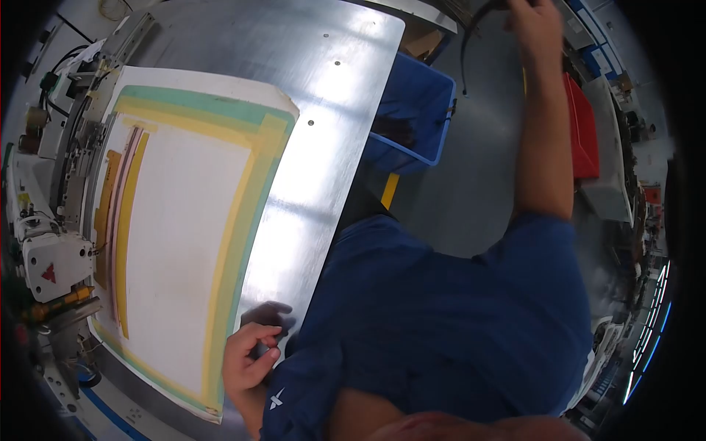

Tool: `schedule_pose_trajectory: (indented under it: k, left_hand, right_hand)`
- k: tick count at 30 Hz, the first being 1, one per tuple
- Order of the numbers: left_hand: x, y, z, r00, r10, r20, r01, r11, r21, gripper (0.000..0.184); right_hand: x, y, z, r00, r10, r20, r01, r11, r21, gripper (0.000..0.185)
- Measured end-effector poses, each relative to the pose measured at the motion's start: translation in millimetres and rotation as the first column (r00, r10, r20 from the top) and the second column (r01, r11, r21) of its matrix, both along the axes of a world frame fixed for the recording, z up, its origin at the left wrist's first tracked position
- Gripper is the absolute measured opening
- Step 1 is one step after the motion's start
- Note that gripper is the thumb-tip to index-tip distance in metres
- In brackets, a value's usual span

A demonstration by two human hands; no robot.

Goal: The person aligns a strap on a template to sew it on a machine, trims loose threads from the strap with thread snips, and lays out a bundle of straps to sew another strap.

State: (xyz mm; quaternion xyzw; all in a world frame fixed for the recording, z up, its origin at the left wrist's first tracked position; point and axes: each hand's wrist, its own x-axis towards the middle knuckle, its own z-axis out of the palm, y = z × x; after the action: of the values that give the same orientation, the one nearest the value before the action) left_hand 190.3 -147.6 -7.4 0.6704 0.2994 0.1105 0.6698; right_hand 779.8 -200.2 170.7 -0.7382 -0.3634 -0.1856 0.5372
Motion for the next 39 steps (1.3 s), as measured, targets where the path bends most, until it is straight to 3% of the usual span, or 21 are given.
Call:
schedule_pose_trajectory:
  k: [2, 7, 8, 10, 12, 14, 16, 19, 21, 23, 24, 26, 28, 29, 30, 32, 33, 34, 36, 38, 39]
  left_hand:
    - [-7.3, -1.1, -5.9, 0.999, 0.028, 0.024, -0.028, 0.999, -0.018, 0.036]
    - [-52.1, 8.3, -26.8, 0.996, -0.022, 0.085, 0.026, 0.999, -0.042, 0.034]
    - [-62.0, 8.5, -29.6, 0.994, -0.011, 0.106, 0.018, 0.998, -0.065, 0.035]
    - [-79.6, 9.7, -34.2, 0.992, -0.001, 0.123, 0.011, 0.997, -0.082, 0.035]
    - [-92.3, 6.4, -36.8, 0.991, 0.025, 0.134, -0.012, 0.995, -0.097, 0.035]
    - [-102.2, 6.6, -40.5, 0.991, 0.02, 0.131, -0.008, 0.996, -0.087, 0.034]
    - [-111.6, 5.4, -43.3, 0.993, 0.002, 0.122, 0.005, 0.998, -0.059, 0.034]
    - [-130.5, 6.5, -44.3, 0.994, -0.022, 0.102, 0.021, 1.0, 0.012, 0.033]
    - [-141.8, 15.8, -40.4, 0.996, 0.008, 0.087, -0.014, 0.998, 0.064, 0.034]
    - [-170.5, 25.5, -35.8, 1.0, 0.02, -0.017, -0.015, 0.968, 0.251, 0.032]
    - [-195.8, 24.0, -42.9, 0.991, 0.133, -0.001, -0.128, 0.959, 0.252, 0.029]
    - [-264.4, 22.7, -48.2, 0.927, 0.37, -0.055, -0.327, 0.873, 0.363, 0.021]
    - [-359.5, 13.6, -70.3, 0.715, 0.699, 0.013, -0.621, 0.627, 0.469, 0.016]
    - [-410.2, 2.2, -71.2, 0.52, 0.854, 0.004, -0.781, 0.473, 0.408, 0.015]
    - [-467.4, -10.7, -80.5, 0.372, 0.924, 0.084, -0.841, 0.298, 0.452, 0.015]
    - [-581.0, -62.6, -101.8, -0.051, 0.992, 0.112, -0.889, -0.096, 0.448, 0.02]
    - [-639.8, -102.1, -117.2, -0.217, 0.965, 0.148, -0.88, -0.259, 0.399, 0.023]
    - [-705.1, -146.8, -135.3, -0.354, 0.926, 0.133, -0.85, -0.378, 0.368, 0.025]
    - [-811.8, -244.9, -175.7, -0.524, 0.846, 0.1, -0.78, -0.524, 0.343, 0.027]
    - [-685.0, -287.4, -160.4, -0.784, 0.621, -0.024, -0.556, -0.684, 0.473, 0.031]
    - [-700.0, -340.8, -190.6, -0.843, 0.527, -0.106, -0.496, -0.688, 0.53, 0.033]
  right_hand:
    - [38.0, 13.0, -36.8, 0.996, 0.021, -0.087, -0.019, 1.0, 0.021, 0.01]
    - [76.6, -18.3, -89.5, 0.902, -0.428, -0.052, 0.416, 0.896, -0.152, 0.015]
    - [82.6, -35.2, -102.8, 0.894, -0.445, -0.049, 0.434, 0.888, -0.15, 0.015]
    - [99.5, -72.8, -137.1, 0.813, -0.582, -0.037, 0.524, 0.757, -0.391, 0.031]
    - [106.1, -112.4, -177.6, 0.711, -0.701, -0.06, 0.606, 0.653, -0.454, 0.039]
    - [105.3, -150.5, -214.8, 0.585, -0.808, -0.062, 0.674, 0.527, -0.518, 0.034]
    - [85.8, -173.5, -239.8, 0.524, -0.851, -0.029, 0.737, 0.47, -0.486, 0.036]
    - [50.5, -176.5, -248.7, 0.509, -0.848, -0.149, 0.715, 0.513, -0.475, 0.039]
    - [33.6, -156.4, -248.6, 0.568, -0.818, -0.093, 0.707, 0.542, -0.453, 0.04]
    - [22.0, -138.4, -243.8, 0.634, -0.77, -0.069, 0.68, 0.598, -0.425, 0.042]
    - [14.9, -132.0, -239.7, 0.711, -0.703, 0.023, 0.648, 0.642, -0.409, 0.041]
    - [-16.8, -102.8, -231.1, 0.852, -0.516, -0.087, 0.473, 0.831, -0.293, 0.044]
    - [-69.5, -63.9, -210.0, 0.91, -0.404, 0.088, 0.409, 0.85, -0.331, 0.042]
    - [-106.0, -44.0, -196.2, 0.941, -0.322, 0.1, 0.337, 0.884, -0.323, 0.043]
    - [-159.0, -25.7, -181.5, 0.942, -0.272, 0.195, 0.324, 0.887, -0.329, 0.043]
    - [-234.2, 10.4, -177.5, 0.983, -0.124, 0.137, 0.154, 0.959, -0.237, 0.036]
    - [-299.6, 25.3, -176.4, 0.998, -0.019, 0.061, 0.028, 0.989, -0.144, 0.031]
    - [-324.1, 35.5, -177.1, 0.986, 0.023, 0.162, 0.01, 0.979, -0.202, 0.025]
    - [-376.9, 69.7, -199.8, 0.956, 0.288, 0.053, -0.289, 0.957, 0.012, 0.014]
    - [-241.1, 164.5, -283.7, 0.906, 0.37, -0.206, -0.378, 0.926, -0.003, 0.015]
    - [-234.1, 182.2, -299.4, 0.9, 0.352, -0.257, -0.375, 0.926, -0.044, 0.016]
